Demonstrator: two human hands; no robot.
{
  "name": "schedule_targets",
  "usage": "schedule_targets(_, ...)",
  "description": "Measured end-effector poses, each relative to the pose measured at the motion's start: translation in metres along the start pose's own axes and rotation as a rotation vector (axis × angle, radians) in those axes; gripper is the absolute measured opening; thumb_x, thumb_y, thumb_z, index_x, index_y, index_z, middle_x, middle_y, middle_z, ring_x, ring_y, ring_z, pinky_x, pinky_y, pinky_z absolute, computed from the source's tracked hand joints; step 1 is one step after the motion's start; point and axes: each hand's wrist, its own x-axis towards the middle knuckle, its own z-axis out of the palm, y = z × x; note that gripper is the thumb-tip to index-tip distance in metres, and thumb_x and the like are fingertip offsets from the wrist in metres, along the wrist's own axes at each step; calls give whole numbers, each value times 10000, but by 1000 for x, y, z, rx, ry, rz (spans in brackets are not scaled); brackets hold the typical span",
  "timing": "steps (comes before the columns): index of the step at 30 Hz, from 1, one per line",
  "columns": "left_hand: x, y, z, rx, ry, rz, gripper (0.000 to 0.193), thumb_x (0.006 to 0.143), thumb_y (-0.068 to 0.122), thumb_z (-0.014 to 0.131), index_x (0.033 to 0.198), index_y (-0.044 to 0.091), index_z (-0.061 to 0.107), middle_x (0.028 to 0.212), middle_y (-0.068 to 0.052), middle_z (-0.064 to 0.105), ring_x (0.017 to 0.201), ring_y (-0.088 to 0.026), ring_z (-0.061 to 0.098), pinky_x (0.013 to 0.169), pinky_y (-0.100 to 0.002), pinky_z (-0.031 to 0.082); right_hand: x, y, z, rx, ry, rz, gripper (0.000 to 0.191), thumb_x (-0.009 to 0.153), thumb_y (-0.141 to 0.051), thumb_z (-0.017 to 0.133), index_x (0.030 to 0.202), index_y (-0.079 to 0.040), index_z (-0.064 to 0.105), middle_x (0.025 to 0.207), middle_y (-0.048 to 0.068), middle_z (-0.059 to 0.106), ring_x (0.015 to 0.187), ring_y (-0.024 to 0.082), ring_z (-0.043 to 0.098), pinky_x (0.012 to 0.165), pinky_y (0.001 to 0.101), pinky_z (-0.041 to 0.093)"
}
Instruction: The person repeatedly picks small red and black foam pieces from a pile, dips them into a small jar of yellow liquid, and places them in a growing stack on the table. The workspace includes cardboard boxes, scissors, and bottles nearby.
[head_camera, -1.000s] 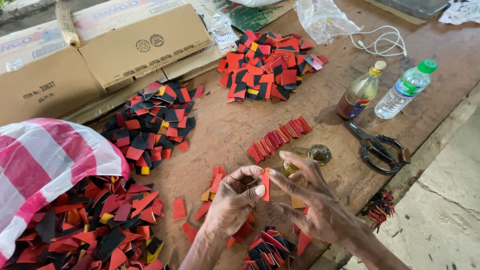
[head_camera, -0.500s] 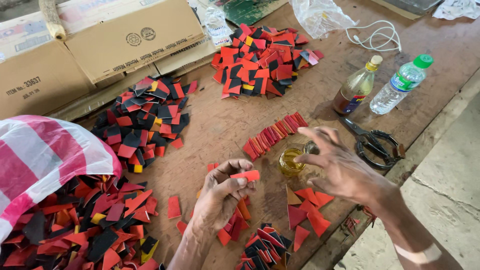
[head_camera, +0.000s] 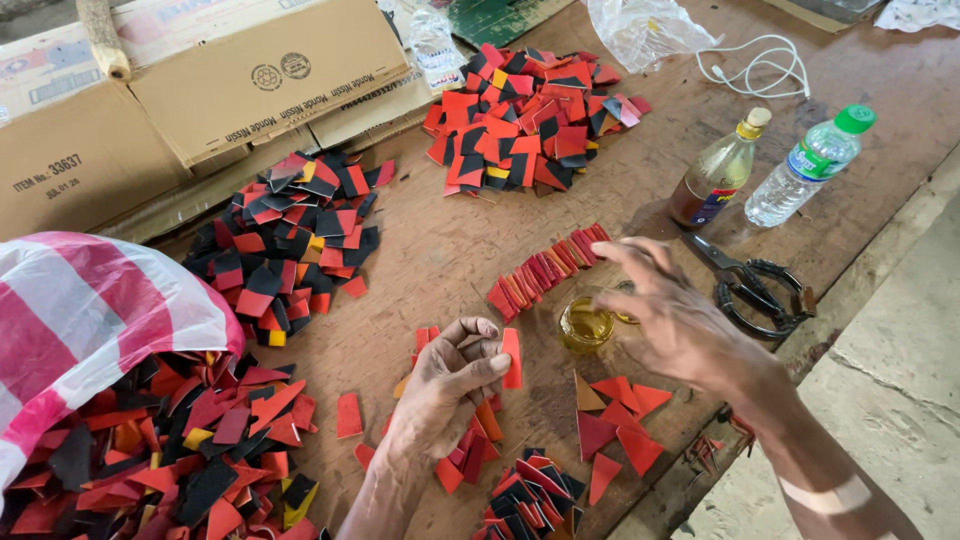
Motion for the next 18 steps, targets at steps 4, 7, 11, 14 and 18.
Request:
schedule_targets(4, 1, 0, 2, 9, -13, 6, 370, 825, 2, 779, 1125, 66, 570, 898, -18, 656, 674, -79, 590, 568, -222, 470, -21, -6, -6, 14, 72, -36, 441, 601, -90, 867, 1015, -117, 717, 1561, 89, 353, 1428, 344, 285, 1153, 500, 317)
schedule_targets(7, 0, -1, 3, -39, -39, -7, 369, 844, -12, 759, 1149, 50, 561, 914, -21, 658, 716, -78, 612, 583, -196, 464, -32, -17, -14, 12, 263, -56, 409, 641, -86, 846, 1019, -149, 703, 1542, 86, 402, 1360, 305, 369, 1125, 466, 387)
schedule_targets(11, -3, -3, 3, -147, -97, -36, 379, 867, -24, 755, 1179, 35, 547, 931, -32, 661, 741, -68, 618, 566, -170, 432, -57, -52, -11, 360, 425, -131, 552, 760, -202, 820, 1278, -187, 629, 1557, 117, 373, 1304, 239, 470, 1103, 408, 447)
schedule_targets(14, -3, -4, 4, -131, -117, -44, 399, 864, -5, 758, 1193, 39, 536, 937, -55, 679, 749, -85, 638, 568, -177, 439, -55, -72, 4, 406, 289, -159, 725, 770, -253, 832, 1435, -244, 544, 1573, 122, 340, 1298, 235, 479, 1116, 450, 405)
schedule_targets(18, -6, -7, 9, -114, -136, -47, 420, 873, 10, 761, 1213, 51, 518, 955, -62, 686, 799, -98, 664, 632, -189, 481, -48, -75, 16, 453, 189, -150, 836, 774, -250, 823, 1518, -270, 443, 1593, 131, 286, 1432, 353, 350, 1132, 491, 370)
